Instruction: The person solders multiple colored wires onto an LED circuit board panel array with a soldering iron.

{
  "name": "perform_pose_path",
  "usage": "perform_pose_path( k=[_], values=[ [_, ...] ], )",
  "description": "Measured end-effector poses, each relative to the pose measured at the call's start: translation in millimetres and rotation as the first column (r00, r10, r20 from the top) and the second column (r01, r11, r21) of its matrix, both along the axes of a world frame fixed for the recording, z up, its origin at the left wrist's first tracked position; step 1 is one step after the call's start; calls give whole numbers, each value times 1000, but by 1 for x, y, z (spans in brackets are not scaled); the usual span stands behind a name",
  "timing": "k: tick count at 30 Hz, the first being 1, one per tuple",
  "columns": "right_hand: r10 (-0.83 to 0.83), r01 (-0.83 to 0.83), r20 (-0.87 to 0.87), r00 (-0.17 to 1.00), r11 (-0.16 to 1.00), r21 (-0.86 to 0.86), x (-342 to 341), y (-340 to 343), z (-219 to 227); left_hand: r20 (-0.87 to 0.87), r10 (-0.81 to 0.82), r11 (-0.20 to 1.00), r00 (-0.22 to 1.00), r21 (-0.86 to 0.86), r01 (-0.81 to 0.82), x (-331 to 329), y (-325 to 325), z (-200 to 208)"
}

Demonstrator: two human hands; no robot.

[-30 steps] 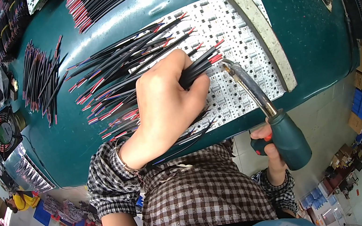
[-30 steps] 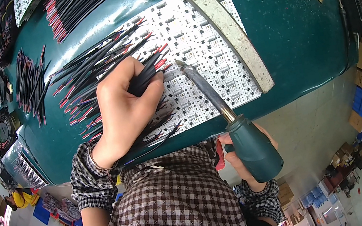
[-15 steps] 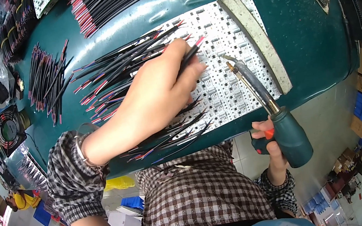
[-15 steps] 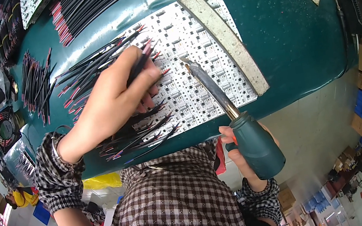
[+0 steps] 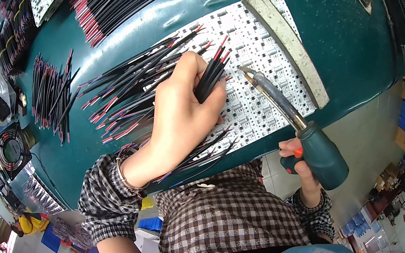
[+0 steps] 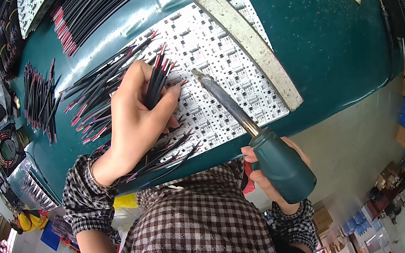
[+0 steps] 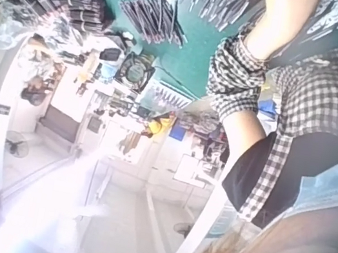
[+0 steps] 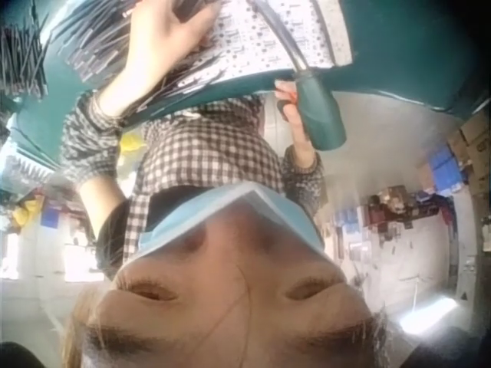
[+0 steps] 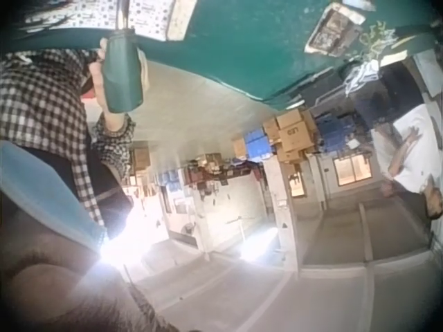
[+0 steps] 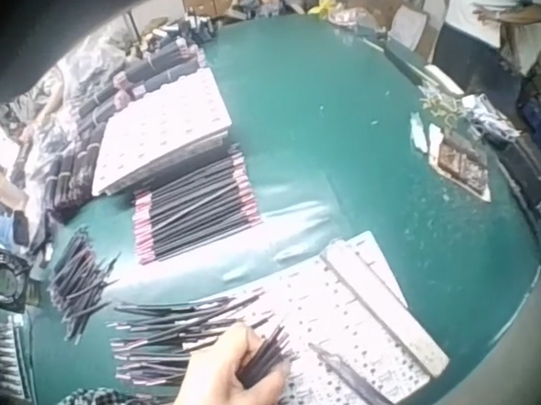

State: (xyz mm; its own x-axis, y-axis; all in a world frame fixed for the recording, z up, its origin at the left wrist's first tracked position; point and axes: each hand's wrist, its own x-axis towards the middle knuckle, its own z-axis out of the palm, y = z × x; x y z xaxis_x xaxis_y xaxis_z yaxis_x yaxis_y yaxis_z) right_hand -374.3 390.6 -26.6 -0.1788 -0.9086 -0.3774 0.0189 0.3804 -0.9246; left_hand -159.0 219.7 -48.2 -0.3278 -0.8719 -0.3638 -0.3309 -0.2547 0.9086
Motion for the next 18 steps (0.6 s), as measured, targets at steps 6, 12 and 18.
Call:
perform_pose_path(
  k=[6,12,18],
  values=[
    [14,-15,-124,992,1000,0,1,5,-1,-56,89,996,994,14,-88,-3,9,-12],
    [-14,16,-71,997,999,32,4,3,4,45,58,977,997,-206,-48,-3,15,-16],
    [-9,9,-57,998,1000,-5,3,6,0,13,6,986,1000,-169,-4,-1,6,-13]
  ],
)
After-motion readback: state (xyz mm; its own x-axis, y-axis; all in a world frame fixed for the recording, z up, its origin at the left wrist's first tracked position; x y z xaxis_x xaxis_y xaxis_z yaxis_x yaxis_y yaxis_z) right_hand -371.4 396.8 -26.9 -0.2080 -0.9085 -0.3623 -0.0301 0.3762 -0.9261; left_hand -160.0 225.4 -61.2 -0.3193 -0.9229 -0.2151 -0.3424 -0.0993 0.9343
